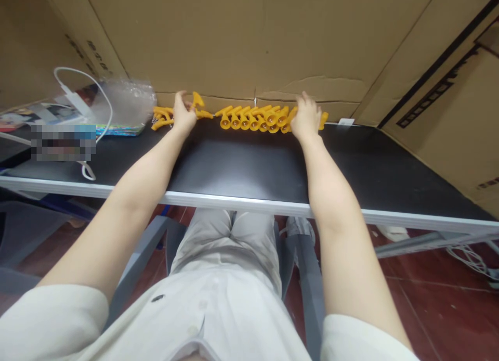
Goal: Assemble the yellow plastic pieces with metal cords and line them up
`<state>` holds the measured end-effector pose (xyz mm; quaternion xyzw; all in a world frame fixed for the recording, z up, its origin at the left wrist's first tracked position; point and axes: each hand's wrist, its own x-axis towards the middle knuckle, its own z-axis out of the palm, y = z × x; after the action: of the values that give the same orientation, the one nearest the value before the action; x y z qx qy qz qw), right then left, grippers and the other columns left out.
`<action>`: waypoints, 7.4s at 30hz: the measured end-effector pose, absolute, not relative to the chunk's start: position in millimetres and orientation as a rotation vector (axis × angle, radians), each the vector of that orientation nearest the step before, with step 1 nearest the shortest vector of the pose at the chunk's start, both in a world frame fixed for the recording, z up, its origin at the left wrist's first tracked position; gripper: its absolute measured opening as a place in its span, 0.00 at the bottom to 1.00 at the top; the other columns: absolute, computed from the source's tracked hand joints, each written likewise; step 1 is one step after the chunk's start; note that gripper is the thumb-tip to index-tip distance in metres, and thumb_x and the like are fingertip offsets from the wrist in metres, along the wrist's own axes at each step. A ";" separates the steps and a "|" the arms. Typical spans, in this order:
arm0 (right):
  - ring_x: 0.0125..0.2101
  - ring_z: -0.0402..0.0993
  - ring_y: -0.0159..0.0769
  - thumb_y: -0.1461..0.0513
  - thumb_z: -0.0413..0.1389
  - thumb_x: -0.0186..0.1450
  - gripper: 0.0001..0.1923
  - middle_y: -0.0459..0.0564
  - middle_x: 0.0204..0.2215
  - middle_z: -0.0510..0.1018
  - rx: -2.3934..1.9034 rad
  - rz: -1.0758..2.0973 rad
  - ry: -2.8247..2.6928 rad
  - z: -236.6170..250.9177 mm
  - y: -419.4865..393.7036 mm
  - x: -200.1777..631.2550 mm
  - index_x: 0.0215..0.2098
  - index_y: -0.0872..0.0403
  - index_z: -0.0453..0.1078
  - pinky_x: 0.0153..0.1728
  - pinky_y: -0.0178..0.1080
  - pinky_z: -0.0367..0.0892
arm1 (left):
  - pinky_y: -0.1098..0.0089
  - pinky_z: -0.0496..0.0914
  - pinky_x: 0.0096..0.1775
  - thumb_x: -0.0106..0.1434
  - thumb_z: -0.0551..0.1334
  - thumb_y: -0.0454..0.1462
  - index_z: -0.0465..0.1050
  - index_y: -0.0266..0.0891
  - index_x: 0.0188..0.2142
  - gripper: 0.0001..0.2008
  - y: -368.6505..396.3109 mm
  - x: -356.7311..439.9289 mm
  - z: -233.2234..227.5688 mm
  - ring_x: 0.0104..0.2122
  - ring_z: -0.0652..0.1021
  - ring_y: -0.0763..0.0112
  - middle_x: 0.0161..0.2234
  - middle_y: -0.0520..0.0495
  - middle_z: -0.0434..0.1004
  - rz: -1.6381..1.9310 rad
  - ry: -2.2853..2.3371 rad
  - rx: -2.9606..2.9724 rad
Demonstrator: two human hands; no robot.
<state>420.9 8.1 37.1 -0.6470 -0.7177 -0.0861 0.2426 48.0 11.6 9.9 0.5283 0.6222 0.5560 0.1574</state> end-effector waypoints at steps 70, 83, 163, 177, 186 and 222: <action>0.61 0.78 0.59 0.60 0.61 0.65 0.30 0.63 0.61 0.81 -0.804 -0.019 -2.357 5.3 22.9 364.6 0.65 0.54 0.77 0.66 0.63 0.70 | 0.58 0.83 0.55 0.66 0.65 0.27 0.69 0.43 0.50 0.16 -10.0 103.4 32.2 0.50 0.87 0.64 0.50 0.46 0.83 1.450 1.138 1.088; 0.66 0.75 0.60 0.52 0.68 0.67 0.31 0.59 0.62 0.79 -0.897 0.247 -2.241 8.2 25.8 371.0 0.67 0.46 0.77 0.71 0.66 0.67 | 0.54 0.82 0.48 0.63 0.72 0.35 0.76 0.41 0.48 0.14 -24.8 92.0 25.9 0.34 0.85 0.61 0.31 0.50 0.76 0.959 1.431 1.698; 0.27 0.83 0.30 0.47 0.66 0.75 0.19 0.51 0.33 0.85 -1.213 1.162 -1.614 32.5 -23.1 346.1 0.42 0.54 0.75 0.32 0.30 0.77 | 0.55 0.71 0.59 0.62 0.70 0.44 0.77 0.39 0.49 0.18 -20.6 91.5 25.1 0.52 0.81 0.48 0.44 0.42 0.82 0.909 1.714 2.313; 0.29 0.85 0.35 0.42 0.65 0.74 0.25 0.55 0.40 0.87 -1.268 1.166 -1.635 35.7 -21.2 347.9 0.50 0.54 0.76 0.29 0.32 0.77 | 0.60 0.71 0.57 0.62 0.71 0.42 0.76 0.39 0.48 0.17 -23.3 94.3 26.7 0.49 0.80 0.53 0.43 0.45 0.81 0.896 1.715 2.319; 0.35 0.87 0.33 0.63 0.69 0.71 0.16 0.56 0.51 0.87 -1.167 1.107 -1.688 25.6 -9.5 355.1 0.55 0.54 0.76 0.36 0.32 0.80 | 0.61 0.72 0.54 0.61 0.72 0.43 0.75 0.40 0.45 0.16 -21.3 93.2 24.8 0.46 0.80 0.56 0.41 0.47 0.80 0.911 1.707 2.317; 0.34 0.85 0.35 0.51 0.70 0.72 0.16 0.52 0.39 0.86 -1.184 1.093 -1.681 29.7 -17.0 351.0 0.49 0.52 0.79 0.41 0.38 0.83 | 0.61 0.72 0.55 0.62 0.71 0.42 0.75 0.40 0.46 0.15 -30.8 97.5 31.3 0.48 0.80 0.55 0.42 0.46 0.81 0.868 1.708 2.318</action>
<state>351.0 -17.0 29.7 -0.4670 -0.6632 0.4310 0.3953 97.5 -30.8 31.3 0.7690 0.5668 0.2880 0.0671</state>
